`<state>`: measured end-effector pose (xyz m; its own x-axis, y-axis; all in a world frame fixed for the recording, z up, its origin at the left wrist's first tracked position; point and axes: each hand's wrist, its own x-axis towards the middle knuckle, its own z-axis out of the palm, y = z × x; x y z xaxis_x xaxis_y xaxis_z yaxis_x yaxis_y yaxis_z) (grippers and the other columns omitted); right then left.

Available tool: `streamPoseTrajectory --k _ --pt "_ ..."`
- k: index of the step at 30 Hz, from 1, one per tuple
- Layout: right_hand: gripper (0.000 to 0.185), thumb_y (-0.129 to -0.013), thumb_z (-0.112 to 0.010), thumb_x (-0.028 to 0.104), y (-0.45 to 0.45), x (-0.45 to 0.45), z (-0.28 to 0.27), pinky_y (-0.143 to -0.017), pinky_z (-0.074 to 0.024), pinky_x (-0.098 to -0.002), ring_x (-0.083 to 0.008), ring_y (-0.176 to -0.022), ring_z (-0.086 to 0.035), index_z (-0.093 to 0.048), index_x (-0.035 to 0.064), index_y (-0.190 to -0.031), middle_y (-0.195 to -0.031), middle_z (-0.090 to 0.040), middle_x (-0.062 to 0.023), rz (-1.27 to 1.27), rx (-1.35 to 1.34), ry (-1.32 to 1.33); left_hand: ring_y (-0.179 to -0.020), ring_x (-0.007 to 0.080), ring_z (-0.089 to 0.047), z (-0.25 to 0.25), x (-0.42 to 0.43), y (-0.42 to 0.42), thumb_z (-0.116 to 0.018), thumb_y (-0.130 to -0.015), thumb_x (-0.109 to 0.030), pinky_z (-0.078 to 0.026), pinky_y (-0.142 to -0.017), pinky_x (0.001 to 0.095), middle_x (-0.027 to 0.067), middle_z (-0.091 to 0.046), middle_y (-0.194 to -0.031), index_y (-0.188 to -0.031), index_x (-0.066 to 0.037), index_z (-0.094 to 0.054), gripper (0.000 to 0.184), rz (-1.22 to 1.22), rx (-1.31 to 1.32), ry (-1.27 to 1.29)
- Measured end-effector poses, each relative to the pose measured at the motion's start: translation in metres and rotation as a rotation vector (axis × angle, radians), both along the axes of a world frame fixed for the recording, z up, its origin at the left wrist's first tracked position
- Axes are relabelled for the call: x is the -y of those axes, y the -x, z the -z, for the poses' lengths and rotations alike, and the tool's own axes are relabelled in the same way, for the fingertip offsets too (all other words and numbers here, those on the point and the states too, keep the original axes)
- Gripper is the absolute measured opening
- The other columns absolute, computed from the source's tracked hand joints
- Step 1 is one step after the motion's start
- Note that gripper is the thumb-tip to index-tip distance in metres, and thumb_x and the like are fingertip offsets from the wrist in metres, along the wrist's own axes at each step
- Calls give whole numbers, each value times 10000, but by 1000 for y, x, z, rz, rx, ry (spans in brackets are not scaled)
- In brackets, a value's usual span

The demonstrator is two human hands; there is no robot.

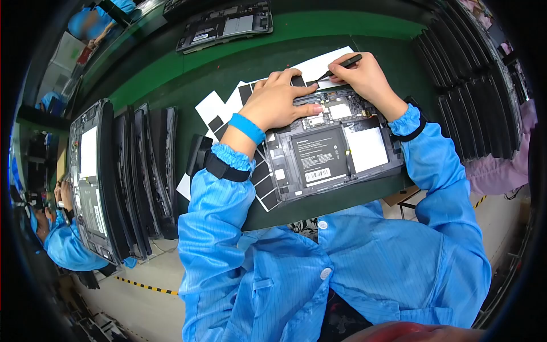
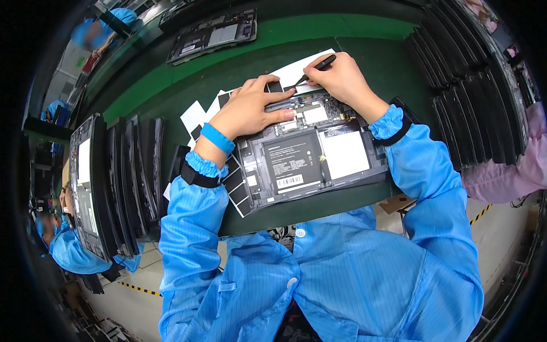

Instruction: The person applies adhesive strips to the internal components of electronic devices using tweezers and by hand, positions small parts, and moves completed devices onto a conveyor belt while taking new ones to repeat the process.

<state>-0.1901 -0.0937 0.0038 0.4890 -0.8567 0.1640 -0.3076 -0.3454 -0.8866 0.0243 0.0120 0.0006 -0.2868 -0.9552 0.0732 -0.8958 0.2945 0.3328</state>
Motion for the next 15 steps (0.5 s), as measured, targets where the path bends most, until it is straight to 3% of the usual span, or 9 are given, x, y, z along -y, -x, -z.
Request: streamPoseTrajectory --k 7,10,13,15 --pt "216 -876 -684 126 -1 -7 -5 -694 -576 -270 -185 -766 -725 -711 -75 -952 -828 -723 -143 -13 96 -22 -1343 323 -393 -7 -2 3 -612 -842 -640 -320 -1090 518 103 -482 -1401 -1276 -286 -665 562 -10 23 -22" --pt "212 -892 -694 114 3 -4 -5 -735 -590 -287 -205 -807 -724 -695 -75 -989 -879 -718 -149 -9 205 -113 -1361 302 -388 -7 -2 4 -578 -806 -727 -327 -1088 508 92 -472 -1434 -1269 -306 -668 633 -20 64 -17" --pt "219 -894 -691 125 10 -2 -11 -747 -586 -290 -212 -813 -726 -693 -73 -987 -885 -719 -146 35 336 -207 -1345 302 -404 -5 -3 3 -562 -843 -695 -337 -1075 504 97 -490 -1413 -1268 -292 -670 596 -11 65 13" --pt "242 -898 -685 140 20 -9 -22 -709 -594 -293 -238 -804 -734 -683 -72 -1013 -878 -718 -174 71 423 -277 -1323 308 -414 -3 2 -1 -559 -898 -603 -339 -1060 519 96 -500 -1384 -1260 -278 -676 500 -10 -29 3"
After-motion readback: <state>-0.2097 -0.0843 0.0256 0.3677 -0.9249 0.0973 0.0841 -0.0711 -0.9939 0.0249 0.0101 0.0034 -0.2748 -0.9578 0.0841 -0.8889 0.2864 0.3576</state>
